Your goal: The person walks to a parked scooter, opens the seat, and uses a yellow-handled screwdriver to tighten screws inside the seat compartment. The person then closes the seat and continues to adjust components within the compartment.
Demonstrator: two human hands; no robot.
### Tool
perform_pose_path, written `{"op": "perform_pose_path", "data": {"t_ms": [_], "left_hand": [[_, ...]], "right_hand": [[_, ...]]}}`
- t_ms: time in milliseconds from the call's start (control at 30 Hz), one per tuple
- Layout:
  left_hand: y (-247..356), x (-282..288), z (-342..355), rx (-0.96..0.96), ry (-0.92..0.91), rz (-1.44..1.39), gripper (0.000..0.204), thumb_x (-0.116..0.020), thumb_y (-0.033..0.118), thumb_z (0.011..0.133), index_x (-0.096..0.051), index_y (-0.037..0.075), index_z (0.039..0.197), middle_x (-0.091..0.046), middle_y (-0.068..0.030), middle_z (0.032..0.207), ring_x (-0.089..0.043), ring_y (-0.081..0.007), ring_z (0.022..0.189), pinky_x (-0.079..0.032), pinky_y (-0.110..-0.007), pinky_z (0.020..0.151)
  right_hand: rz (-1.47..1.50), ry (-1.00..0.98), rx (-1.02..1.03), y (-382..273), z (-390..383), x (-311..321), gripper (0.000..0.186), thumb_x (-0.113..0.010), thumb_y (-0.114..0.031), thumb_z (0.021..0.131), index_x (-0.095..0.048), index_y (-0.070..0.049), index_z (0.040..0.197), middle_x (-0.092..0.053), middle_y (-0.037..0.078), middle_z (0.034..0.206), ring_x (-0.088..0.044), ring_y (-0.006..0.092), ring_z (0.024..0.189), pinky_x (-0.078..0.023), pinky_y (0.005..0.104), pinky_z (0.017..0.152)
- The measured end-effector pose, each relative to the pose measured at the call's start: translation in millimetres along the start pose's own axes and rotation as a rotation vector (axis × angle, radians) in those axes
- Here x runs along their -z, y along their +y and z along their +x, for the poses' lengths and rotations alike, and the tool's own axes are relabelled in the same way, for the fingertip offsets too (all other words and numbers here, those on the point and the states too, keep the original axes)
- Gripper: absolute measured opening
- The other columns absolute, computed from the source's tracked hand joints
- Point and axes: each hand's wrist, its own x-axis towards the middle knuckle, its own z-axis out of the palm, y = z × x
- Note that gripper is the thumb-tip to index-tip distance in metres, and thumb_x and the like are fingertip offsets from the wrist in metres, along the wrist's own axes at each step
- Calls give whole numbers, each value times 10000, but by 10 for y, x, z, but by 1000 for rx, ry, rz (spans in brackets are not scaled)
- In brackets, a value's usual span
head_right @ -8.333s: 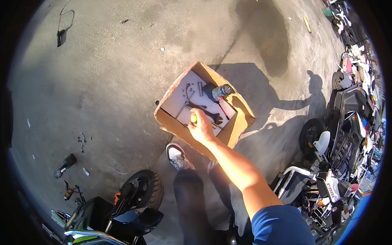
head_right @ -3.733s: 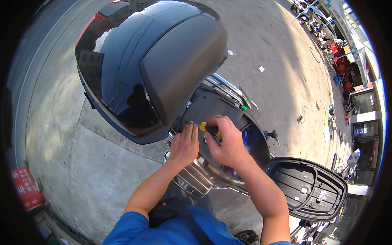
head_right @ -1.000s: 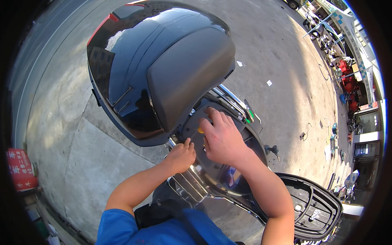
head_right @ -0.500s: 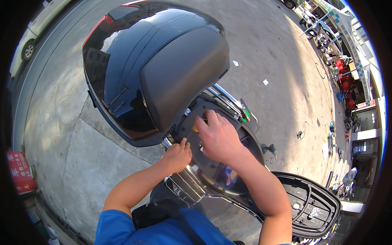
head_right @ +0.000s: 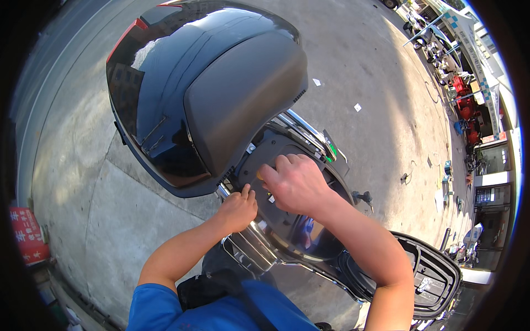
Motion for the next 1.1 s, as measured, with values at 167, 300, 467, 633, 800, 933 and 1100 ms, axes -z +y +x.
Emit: {"op": "perform_pose_path", "data": {"t_ms": [167, 300, 467, 633, 800, 933, 1100], "left_hand": [[-12, -4, 9, -19, -3, -18, 424, -725, 164, 888, -746, -63, 1245, -668, -288, 1401, -592, -462, 1422, -597, -412, 908], [-15, -36, 4, -2, 44, 7, 415, -734, 162, 877, -749, -66, 1224, -666, -306, 1395, -591, -463, 1426, -601, -409, 904], [-6, 8, 28, -5, -58, -21, 449, -739, 162, 878, -738, -63, 1266, -651, -301, 1428, -575, -463, 1443, -599, -407, 913], [-18, 32, 26, -2, -65, -28, 471, -736, 170, 892, -724, -58, 1304, -635, -292, 1457, -560, -451, 1461, -594, -402, 925], [-8, 35, 26, 13, -72, -45, 470, -718, 173, 907, -720, -59, 1316, -627, -291, 1470, -555, -452, 1465, -587, -405, 942], [-14, 50, 25, 7, -87, -53, 477, -708, 178, 916, -715, -57, 1331, -621, -290, 1480, -540, -452, 1477, -580, -404, 951], [-21, 62, 29, 3, -99, -46, 490, -702, 182, 925, -705, -51, 1355, -611, -290, 1495, -531, -454, 1485, -574, -401, 955]], "right_hand": [[119, -159, -315, -151, -23, -53, 314, -833, -291, 874, -700, -54, 1031, -708, 120, 779, -717, 344, 710, -545, 451, 608], [163, -8, -313, 85, -21, 176, 288, -788, -298, 901, -682, -56, 1017, -729, 135, 813, -729, 372, 751, -561, 480, 644], [111, -29, -619, 495, -35, 334, 272, -758, -298, 930, -700, -65, 1057, -764, 163, 917, -737, 388, 863, -565, 493, 756], [82, -19, -658, 641, -69, 157, 274, -747, -312, 950, -699, -66, 1060, -764, 171, 935, -736, 396, 902, -564, 498, 782], [75, -34, -664, 677, -47, 85, 286, -737, -320, 964, -691, -64, 1082, -766, 172, 948, -737, 402, 912, -565, 506, 795], [71, -55, -661, 677, -21, 107, 293, -730, -324, 971, -686, -59, 1089, -765, 176, 952, -738, 403, 918, -565, 508, 802], [62, -66, -661, 674, -18, 95, 294, -724, -323, 977, -684, -55, 1091, -765, 179, 965, -738, 403, 925, -564, 509, 805]]}}
